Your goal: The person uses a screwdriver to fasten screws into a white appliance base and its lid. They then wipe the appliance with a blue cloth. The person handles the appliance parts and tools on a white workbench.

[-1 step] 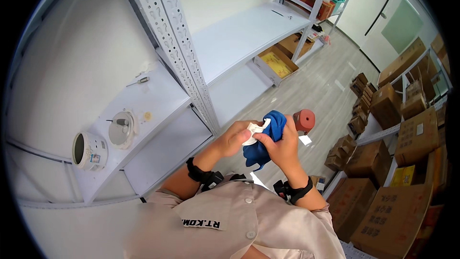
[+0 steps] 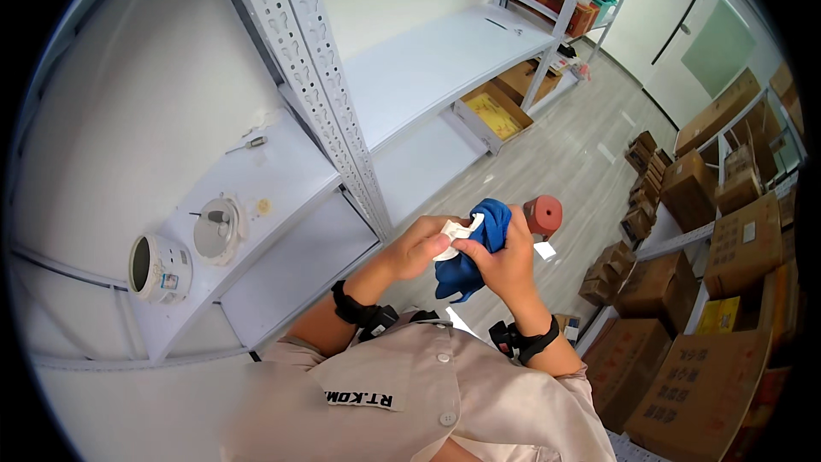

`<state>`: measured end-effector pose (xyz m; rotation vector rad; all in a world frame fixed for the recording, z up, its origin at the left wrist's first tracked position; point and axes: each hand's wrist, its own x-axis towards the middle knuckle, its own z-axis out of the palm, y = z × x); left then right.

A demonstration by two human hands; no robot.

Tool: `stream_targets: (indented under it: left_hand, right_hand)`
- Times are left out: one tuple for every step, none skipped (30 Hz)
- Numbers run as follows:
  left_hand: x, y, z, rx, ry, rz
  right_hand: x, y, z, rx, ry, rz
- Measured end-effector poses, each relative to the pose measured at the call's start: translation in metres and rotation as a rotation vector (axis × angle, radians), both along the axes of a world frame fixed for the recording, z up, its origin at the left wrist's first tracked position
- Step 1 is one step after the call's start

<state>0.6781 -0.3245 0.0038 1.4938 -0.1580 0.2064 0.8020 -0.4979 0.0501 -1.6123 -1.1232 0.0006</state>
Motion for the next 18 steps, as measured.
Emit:
stream_targets:
  left_hand:
    - [0.000,0.003,0.002,0.075,0.012,-0.034]
    - [0.000,0.002,0.005,0.068,0.021,-0.034]
    - [0.000,0.000,0.008,0.061,0.030,-0.034]
    - [0.001,-0.002,0.012,0.053,0.039,-0.034]
    - [0.001,-0.005,0.015,0.031,0.016,-0.006]
    - [0.002,-0.010,0.017,0.010,-0.007,0.023]
    - [0.002,-0.013,0.018,-0.008,-0.032,0.053]
    - [0.002,-0.015,0.016,0.002,-0.044,0.096]
    - [0.002,-0.016,0.013,0.012,-0.055,0.139]
    - [0.003,-0.017,0.013,0.020,-0.063,0.181]
    - [0.003,-0.017,0.014,0.040,-0.055,0.188]
    - [0.003,-0.019,0.018,0.035,-0.046,0.196]
    - [0.002,-0.022,0.024,0.033,-0.036,0.202]
    - [0.001,-0.022,0.027,0.030,-0.026,0.208]
    - [0.001,-0.022,0.027,0.045,-0.038,0.204]
    - [0.001,-0.020,0.027,0.060,-0.053,0.200]
    - [0.001,-0.019,0.027,0.075,-0.067,0.197]
    - [0.000,-0.018,0.022,0.099,-0.067,0.205]
  right_hand:
    - [0.002,-0.002,0.000,-0.005,-0.004,-0.004]
    - [0.003,-0.004,-0.001,-0.010,-0.009,-0.006]
    - [0.003,-0.005,-0.001,-0.015,-0.014,-0.008]
    - [0.003,-0.005,-0.004,0.023,0.005,-0.037]
    - [0.002,-0.003,-0.010,0.060,0.024,-0.065]
    - [0.002,-0.002,-0.016,0.098,0.043,-0.092]
    - [0.002,0.000,-0.019,0.125,0.093,-0.070]
    - [0.003,0.001,-0.020,0.117,0.171,-0.009]
    - [0.004,0.001,-0.020,0.108,0.249,0.051]
    - [0.005,0.001,-0.021,0.096,0.329,0.110]
    - [0.004,0.000,-0.016,0.046,0.248,0.140]
    - [0.003,0.000,-0.017,0.038,0.254,0.172]
    - [0.002,0.000,-0.018,0.033,0.262,0.202]
    - [0.001,0.001,-0.019,0.027,0.270,0.232]
    - [-0.001,0.001,-0.017,0.041,0.273,0.241]
    - [0.000,0.001,-0.017,0.015,0.277,0.273]
    - [0.003,-0.001,-0.019,-0.011,0.280,0.306]
    - [0.006,-0.003,-0.020,-0.037,0.283,0.338]
